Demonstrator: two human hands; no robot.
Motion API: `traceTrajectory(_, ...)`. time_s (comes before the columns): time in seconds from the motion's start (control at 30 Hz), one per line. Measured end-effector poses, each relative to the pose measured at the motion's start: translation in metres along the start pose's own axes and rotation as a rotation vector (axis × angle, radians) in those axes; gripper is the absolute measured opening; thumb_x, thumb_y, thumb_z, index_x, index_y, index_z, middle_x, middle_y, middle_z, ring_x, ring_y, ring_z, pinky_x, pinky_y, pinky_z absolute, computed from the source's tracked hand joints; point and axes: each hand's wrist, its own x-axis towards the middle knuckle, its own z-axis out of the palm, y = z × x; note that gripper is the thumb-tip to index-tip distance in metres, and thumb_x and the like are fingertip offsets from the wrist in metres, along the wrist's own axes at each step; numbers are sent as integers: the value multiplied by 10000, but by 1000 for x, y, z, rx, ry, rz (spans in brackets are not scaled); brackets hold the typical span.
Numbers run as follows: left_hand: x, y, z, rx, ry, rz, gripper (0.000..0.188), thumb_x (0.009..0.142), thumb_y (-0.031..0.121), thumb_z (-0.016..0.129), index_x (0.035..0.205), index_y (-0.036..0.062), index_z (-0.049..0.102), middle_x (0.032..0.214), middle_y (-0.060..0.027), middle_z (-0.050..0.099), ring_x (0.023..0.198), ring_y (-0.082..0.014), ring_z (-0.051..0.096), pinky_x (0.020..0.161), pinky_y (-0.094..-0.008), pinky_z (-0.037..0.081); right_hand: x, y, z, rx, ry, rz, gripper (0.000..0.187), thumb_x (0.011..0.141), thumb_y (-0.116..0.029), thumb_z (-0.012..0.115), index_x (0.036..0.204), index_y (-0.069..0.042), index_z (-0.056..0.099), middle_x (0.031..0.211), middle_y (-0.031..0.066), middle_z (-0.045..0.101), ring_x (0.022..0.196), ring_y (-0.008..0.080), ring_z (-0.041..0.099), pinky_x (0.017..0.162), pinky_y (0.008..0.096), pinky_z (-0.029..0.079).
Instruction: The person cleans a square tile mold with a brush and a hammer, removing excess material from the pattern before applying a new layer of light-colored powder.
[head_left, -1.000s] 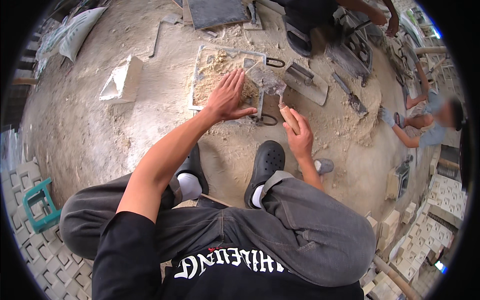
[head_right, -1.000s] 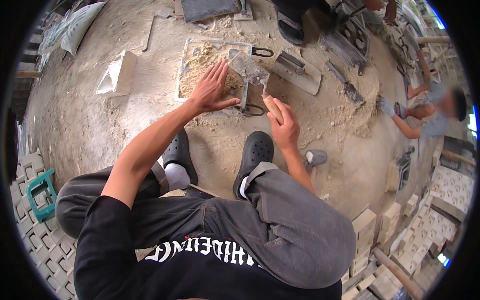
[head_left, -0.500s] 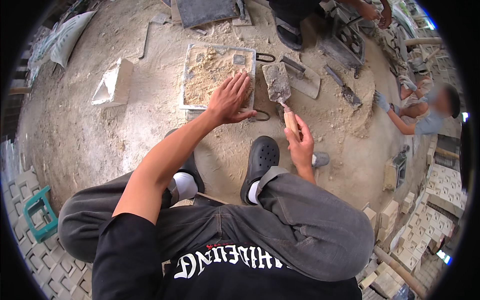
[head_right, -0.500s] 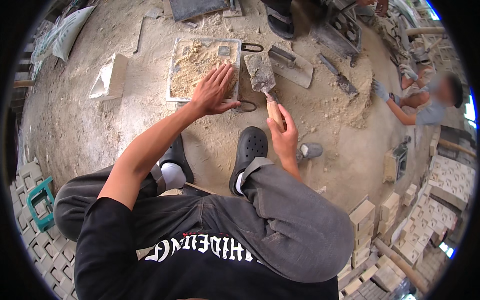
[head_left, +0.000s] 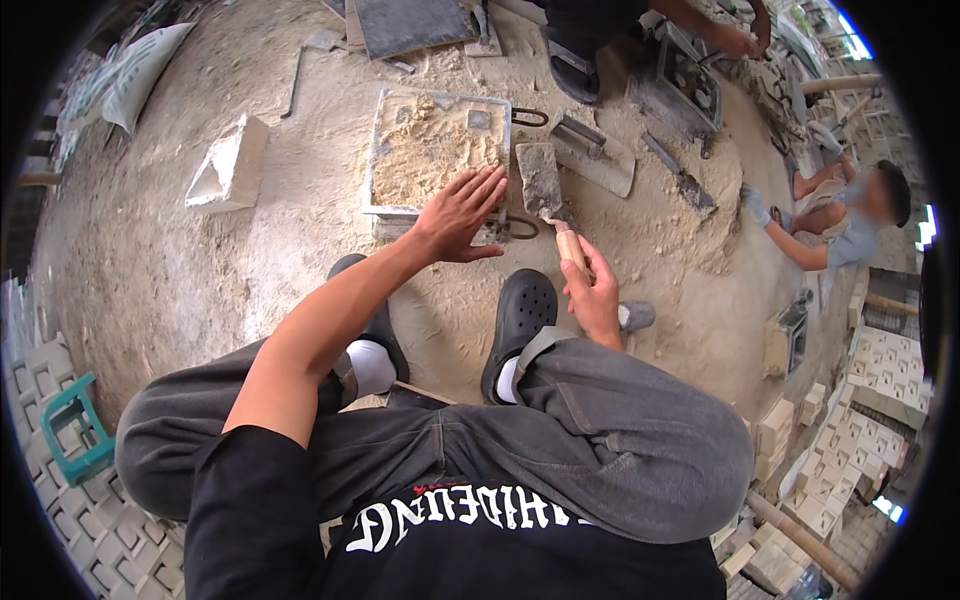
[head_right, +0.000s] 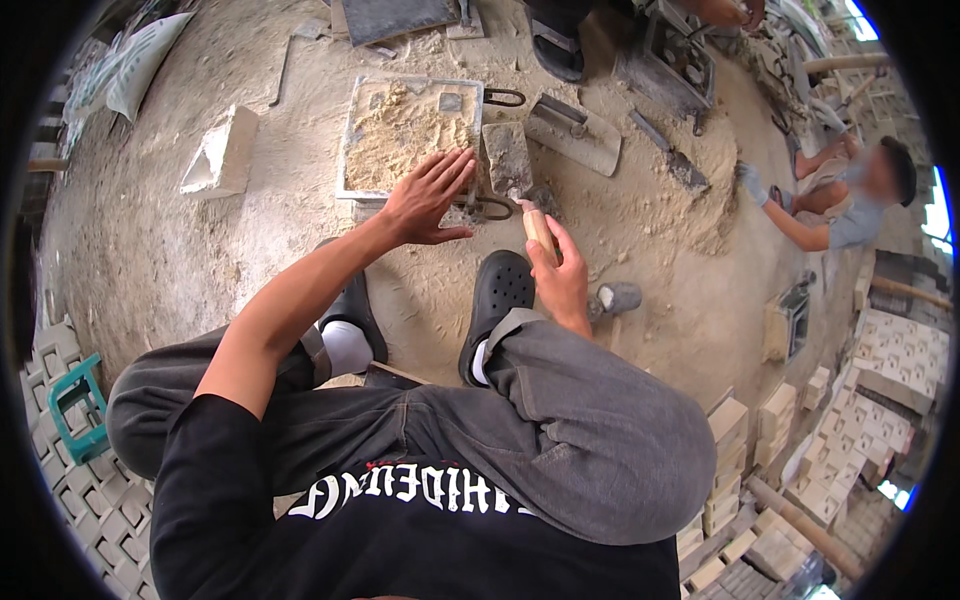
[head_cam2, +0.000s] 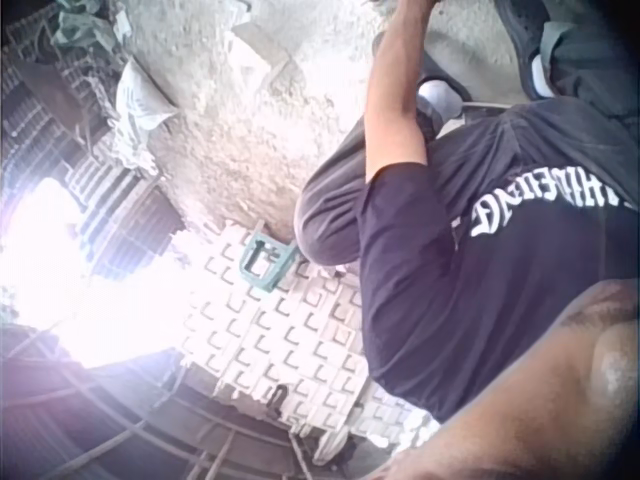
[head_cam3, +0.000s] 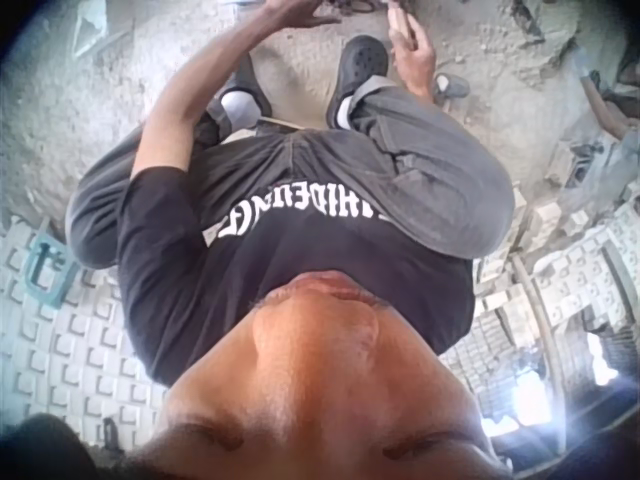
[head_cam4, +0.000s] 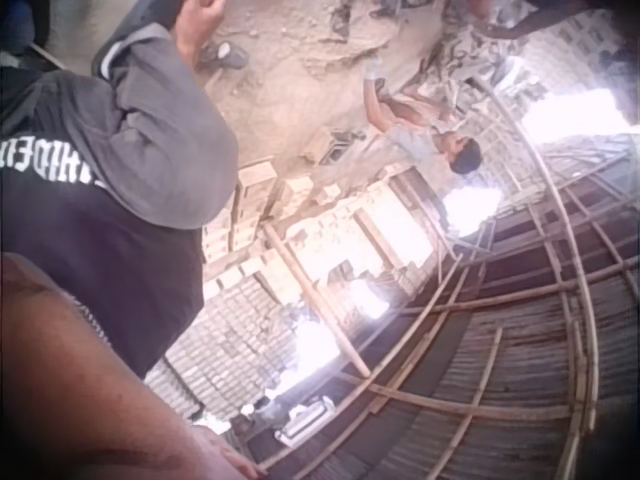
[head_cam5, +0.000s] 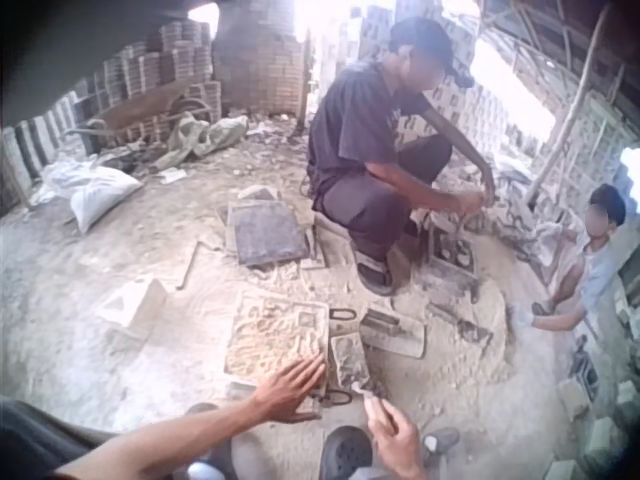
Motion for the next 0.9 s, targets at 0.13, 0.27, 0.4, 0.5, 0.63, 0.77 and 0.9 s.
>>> traceTrajectory(0.13, -8, -1, -4, 1, 53, -99, 1064, 878, 719, 505, 1520, -83, 229, 1607, -225, 244, 1508, -331, 214, 1241, -430, 141, 5, -14, -14, -34, -108, 8, 500, 964, -255, 633, 1429, -106, 520, 908, 38, 654, 544, 71, 540, 421, 240, 425)
traceTrajectory(0.27, -20, 10, 1, -3, 127, -416, 1045, 893, 681, 519, 1502, -121, 236, 1591, -278, 235, 1507, -376, 193, 1234, -463, 126, 6, -65, -47, -232, -222, 71, 514, 986, -252, 573, 1469, -112, 464, 948, 44, 640, 527, 71, 530, 407, 252, 432)
traceTrajectory(0.4, -24, 23, 8, -8, 122, -407, 1036, 888, 661, 536, 1481, -144, 263, 1569, -312, 252, 1499, -403, 199, 1229, -473, 136, 12, -88, -71, -393, -327, 114, 521, 987, -245, 564, 1471, -93, 446, 954, 58, 622, 523, 83, 534, 406, 257, 443)
traceTrajectory(0.5, -12, 27, 8, 10, 74, -455, 1066, 875, 704, 517, 1476, -144, 283, 1568, -306, 263, 1498, -396, 206, 1232, -469, 128, 14, -95, -67, -411, -345, 142, 543, 993, -265, 558, 1485, -91, 411, 925, 56, 599, 541, 88, 545, 409, 260, 448)
traceTrajectory(0.63, -3, 26, 9, 16, 91, -464, 1151, 832, 779, 504, 1481, -144, 275, 1573, -296, 263, 1500, -391, 204, 1235, -466, 120, 12, -90, -45, -362, -341, 148, 555, 1001, -274, 542, 1500, -90, 380, 918, 58, 591, 551, 95, 550, 419, 270, 459)
traceTrajectory(0.77, 3, 25, 5, 25, 77, -453, 1232, 784, 829, 510, 1495, -139, 235, 1582, -286, 247, 1502, -385, 198, 1237, -464, 114, 4, -82, -20, -319, -335, 168, 562, 1007, -285, 521, 1506, -81, 363, 955, 65, 598, 553, 102, 554, 434, 277, 471)
traceTrajectory(0.9, 4, 29, 8, 2, 110, -412, 1258, 769, 833, 528, 1507, -132, 200, 1594, -277, 220, 1507, -378, 185, 1238, -461, 115, 2, -66, -23, -270, -314, 170, 563, 1007, -287, 519, 1504, -75, 364, 972, 65, 589, 548, 103, 551, 428, 275, 468)
